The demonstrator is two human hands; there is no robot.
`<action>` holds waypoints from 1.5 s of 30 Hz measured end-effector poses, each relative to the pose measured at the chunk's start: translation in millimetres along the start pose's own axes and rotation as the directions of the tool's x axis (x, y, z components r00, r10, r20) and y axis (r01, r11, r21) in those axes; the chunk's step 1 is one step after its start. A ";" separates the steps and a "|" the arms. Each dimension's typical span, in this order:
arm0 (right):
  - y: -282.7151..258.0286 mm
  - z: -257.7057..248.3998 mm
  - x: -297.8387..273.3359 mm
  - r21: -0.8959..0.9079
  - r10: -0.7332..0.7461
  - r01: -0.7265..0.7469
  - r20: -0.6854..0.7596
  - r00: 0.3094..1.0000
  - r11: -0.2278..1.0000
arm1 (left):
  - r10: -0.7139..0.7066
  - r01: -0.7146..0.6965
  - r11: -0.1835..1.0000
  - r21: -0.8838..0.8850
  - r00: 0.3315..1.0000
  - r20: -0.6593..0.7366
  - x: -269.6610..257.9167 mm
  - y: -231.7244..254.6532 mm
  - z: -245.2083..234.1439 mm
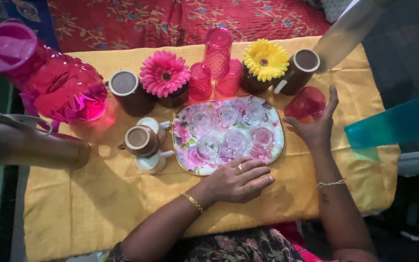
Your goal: The person handles and moves several cups and glasses on a table, then picks up a metal bottle and pours liquid into a glass.
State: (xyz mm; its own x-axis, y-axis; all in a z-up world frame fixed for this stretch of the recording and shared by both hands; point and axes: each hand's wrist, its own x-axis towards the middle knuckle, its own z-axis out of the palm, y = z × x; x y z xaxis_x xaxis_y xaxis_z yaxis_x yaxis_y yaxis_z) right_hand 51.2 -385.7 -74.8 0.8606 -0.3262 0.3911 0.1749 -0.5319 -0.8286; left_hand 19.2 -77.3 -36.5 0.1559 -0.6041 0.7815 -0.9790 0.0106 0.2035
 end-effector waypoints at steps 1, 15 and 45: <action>2.3 -2.2 0.3 0.040 -0.020 0.020 0.012 1.000 0.999 | 0.009 -0.009 1.000 0.011 1.000 0.007 -0.2 -0.3 -1.7; -137.6 38.9 59.6 -0.110 -0.420 0.427 0.080 0.904 0.898 | 0.167 -0.160 0.971 0.179 0.986 -0.026 -7.5 -1.7 -3.2; -62.1 -60.3 -93.2 0.907 0.441 -0.097 -0.104 0.891 0.409 | 0.051 0.020 0.963 0.268 0.966 -0.253 -10.2 -35.5 -55.0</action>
State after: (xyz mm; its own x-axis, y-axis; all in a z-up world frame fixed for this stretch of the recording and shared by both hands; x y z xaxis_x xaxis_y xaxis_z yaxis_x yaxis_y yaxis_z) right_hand -68.6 -369.3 -35.6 0.7947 -0.6065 0.0246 0.4220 0.5230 -0.7405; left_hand 59.5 -27.6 -19.2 0.1344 -0.3813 0.9146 -0.9751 -0.2154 0.0535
